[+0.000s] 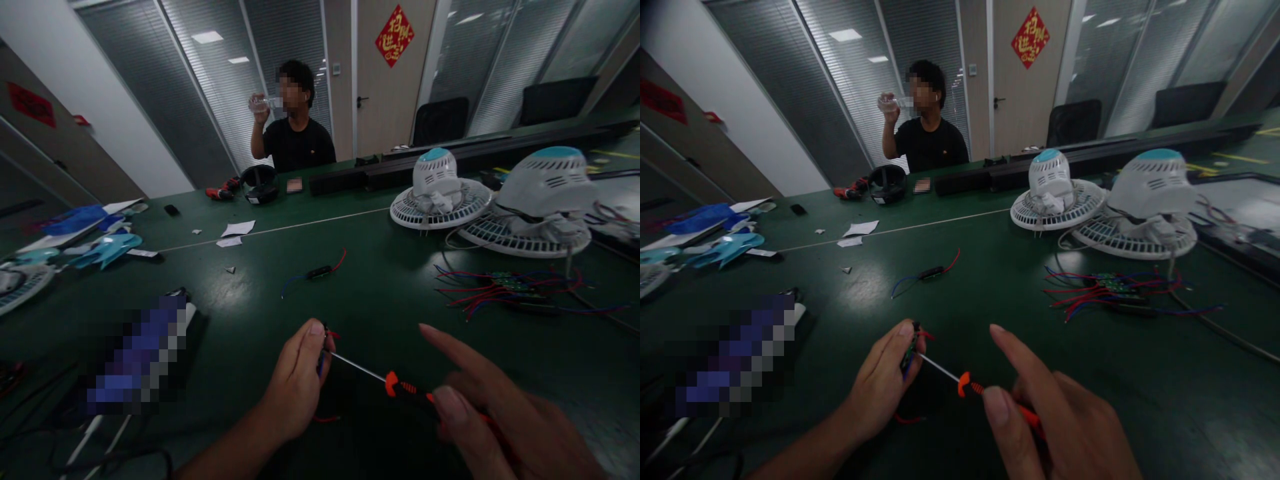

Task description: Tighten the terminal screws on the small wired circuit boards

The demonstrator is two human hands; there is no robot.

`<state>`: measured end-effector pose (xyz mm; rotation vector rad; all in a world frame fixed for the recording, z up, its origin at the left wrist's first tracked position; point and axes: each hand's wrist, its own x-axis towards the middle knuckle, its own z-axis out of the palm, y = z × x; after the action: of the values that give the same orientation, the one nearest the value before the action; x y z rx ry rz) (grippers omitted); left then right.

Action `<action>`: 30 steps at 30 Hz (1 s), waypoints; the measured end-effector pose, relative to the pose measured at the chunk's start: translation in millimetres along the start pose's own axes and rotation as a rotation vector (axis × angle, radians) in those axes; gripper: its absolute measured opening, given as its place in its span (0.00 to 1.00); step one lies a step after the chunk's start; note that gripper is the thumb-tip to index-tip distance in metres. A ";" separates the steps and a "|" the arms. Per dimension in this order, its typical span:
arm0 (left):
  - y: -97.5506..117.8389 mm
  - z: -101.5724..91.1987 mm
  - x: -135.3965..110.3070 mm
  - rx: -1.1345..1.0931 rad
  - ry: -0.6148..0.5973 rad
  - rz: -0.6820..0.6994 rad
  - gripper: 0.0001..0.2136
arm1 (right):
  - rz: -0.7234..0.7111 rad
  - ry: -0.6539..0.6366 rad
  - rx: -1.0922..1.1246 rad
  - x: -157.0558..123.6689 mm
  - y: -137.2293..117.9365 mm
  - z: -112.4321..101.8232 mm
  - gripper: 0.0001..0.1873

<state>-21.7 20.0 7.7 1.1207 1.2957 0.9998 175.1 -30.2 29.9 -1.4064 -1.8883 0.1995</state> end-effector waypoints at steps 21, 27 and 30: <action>-1.2 0.0 -0.3 -0.026 0.002 -0.009 0.17 | -0.017 0.034 0.054 1.9 -3.6 2.2 0.21; -0.9 0.3 0.5 -0.039 0.013 -0.003 0.17 | -0.024 -0.009 0.040 2.4 -2.8 1.0 0.22; -1.8 -0.2 0.5 -0.023 0.013 -0.001 0.17 | -0.009 -0.012 0.039 1.8 -2.5 1.2 0.22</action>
<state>-22.0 20.1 5.9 1.0976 1.2920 1.0205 172.3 -29.2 31.3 -1.3732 -1.8900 0.2397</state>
